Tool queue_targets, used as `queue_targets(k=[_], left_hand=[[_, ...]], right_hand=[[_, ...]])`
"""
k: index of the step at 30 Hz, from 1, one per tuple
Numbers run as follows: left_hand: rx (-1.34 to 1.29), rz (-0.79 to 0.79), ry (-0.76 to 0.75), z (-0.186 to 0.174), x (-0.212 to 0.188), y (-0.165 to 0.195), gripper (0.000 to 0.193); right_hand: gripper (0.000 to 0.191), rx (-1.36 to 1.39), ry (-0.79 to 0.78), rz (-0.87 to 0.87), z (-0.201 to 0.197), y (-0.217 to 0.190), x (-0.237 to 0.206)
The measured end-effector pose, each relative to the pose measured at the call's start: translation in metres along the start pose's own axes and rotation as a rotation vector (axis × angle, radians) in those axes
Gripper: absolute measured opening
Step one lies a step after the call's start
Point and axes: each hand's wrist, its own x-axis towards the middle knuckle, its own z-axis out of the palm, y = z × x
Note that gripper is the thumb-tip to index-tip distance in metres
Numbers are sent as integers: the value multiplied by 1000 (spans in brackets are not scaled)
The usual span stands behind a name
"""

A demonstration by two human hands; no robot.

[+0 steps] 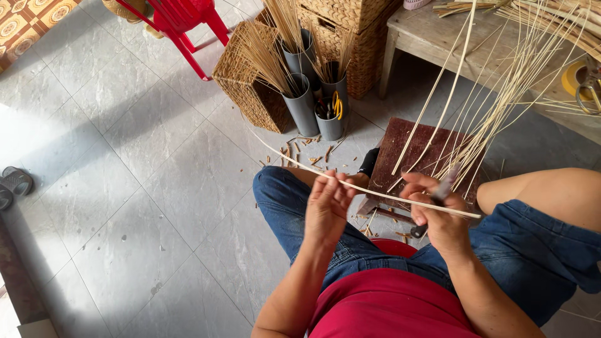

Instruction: The person sits cross-legged and uses a small knife to sharpen the ends of thin bamboo sticks. They hold each stick with the left hand and shave the tip with the right hand, then place the finished stick into a bundle on a wooden block.

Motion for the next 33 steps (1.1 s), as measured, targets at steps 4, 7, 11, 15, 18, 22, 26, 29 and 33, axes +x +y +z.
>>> queue_targets(k=[4,7,11,15,18,22,26,29,33], left_hand=[[-105,-110,36,-1,1,-21,13],[-149,-112,56,-5,2,-28,13],[-104,-144,28,-9,-3,-37,18],[271,-313,-125,0,-24,-41,28],[739,-33,-227,25,-45,-26,22],[1156,452,-429,80,-56,17,21],[1362,580,-524,133,-55,32,36],[1408,720,-573,149,-50,33,36],[1327,714,-599,147,-46,31,32]], right_hand=[[14,-19,28,-99,-3,-3,-8],[14,-28,18,-74,1,-5,-14],[11,-147,102,-172,8,-12,-9],[11,-147,181,-98,6,-30,1],[10,-194,188,-64,10,-42,0],[8,-251,129,-77,22,-48,-3],[7,-223,66,-36,31,-47,-3],[10,-284,60,7,35,-47,-4],[33,-240,-4,75,37,-60,-6]])
